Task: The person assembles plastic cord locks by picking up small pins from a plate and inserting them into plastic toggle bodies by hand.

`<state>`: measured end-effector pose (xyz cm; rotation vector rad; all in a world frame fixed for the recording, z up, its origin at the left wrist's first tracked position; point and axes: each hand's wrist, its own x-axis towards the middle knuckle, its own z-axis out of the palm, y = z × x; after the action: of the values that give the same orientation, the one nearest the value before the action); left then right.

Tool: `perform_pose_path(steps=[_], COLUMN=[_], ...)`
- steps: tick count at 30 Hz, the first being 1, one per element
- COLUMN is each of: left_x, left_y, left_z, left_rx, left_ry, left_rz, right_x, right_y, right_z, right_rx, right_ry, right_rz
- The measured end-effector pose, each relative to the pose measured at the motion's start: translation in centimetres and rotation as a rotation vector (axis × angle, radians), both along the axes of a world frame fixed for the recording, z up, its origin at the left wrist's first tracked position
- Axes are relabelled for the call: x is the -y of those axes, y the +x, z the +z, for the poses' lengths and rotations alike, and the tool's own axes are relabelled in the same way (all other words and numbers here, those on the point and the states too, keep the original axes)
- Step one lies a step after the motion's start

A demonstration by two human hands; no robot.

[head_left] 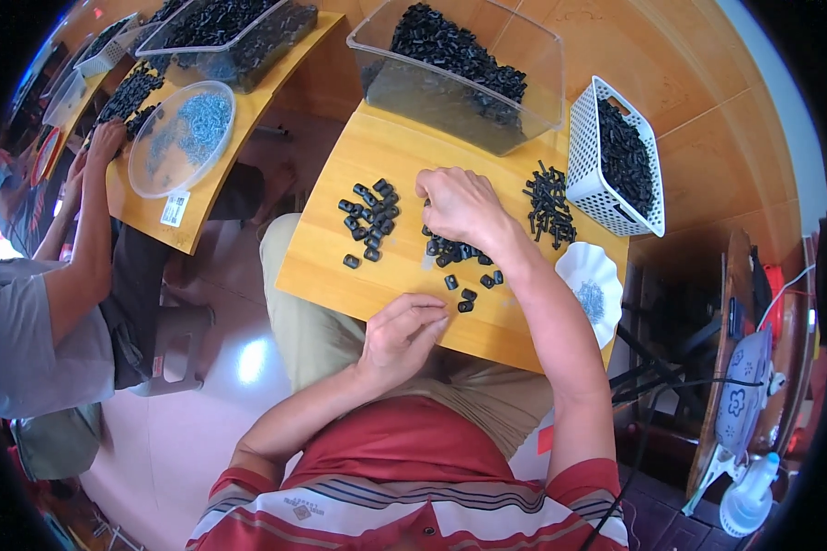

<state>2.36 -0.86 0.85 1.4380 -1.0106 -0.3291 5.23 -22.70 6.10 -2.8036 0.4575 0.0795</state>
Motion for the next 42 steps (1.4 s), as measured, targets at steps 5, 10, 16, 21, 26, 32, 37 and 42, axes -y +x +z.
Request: perform_pose_path(steps=[5,10,16,21,26,32,37,42], left_x=[0.1,0.4,0.8,0.9,1.2,1.5,1.3,0.7], left_y=[0.3,0.5,1.5,1.1,0.2,-0.5,-1.5,-2.5], left_z=[0.0,-0.6,0.4,-0.3,0.0,0.0,0.3,0.4], left_rx=[-0.091,-0.362,-0.866,-0.916,-0.88,-0.641,-0.754,-0.791], left_ry=[0.028,-0.021,-0.236,-0.22,-0.222,-0.144,-0.123,-0.116], left_rz=[0.009,-0.01,-0.103,-0.222,-0.246,-0.298,-0.288,-0.292], right_x=[0.3,-1.1,-5.6,-8.1,-10.3,-11.4,-8.1,-1.3], right_y=[-1.2,-4.0,-9.9,-12.8,-14.4,-16.3,-20.2,-25.6], right_z=[0.0,2.1,2.8,1.9,1.1,1.1,1.8,1.6], right_rx=[0.187,0.392,0.405,0.531,0.724,0.78,0.659,0.363], right_ry=[0.097,0.409,0.92,0.917,0.611,0.387,0.329,0.026], right_rz=[-0.044,-0.136,-0.205,-0.326,-0.365,-0.368,-0.508,-0.619])
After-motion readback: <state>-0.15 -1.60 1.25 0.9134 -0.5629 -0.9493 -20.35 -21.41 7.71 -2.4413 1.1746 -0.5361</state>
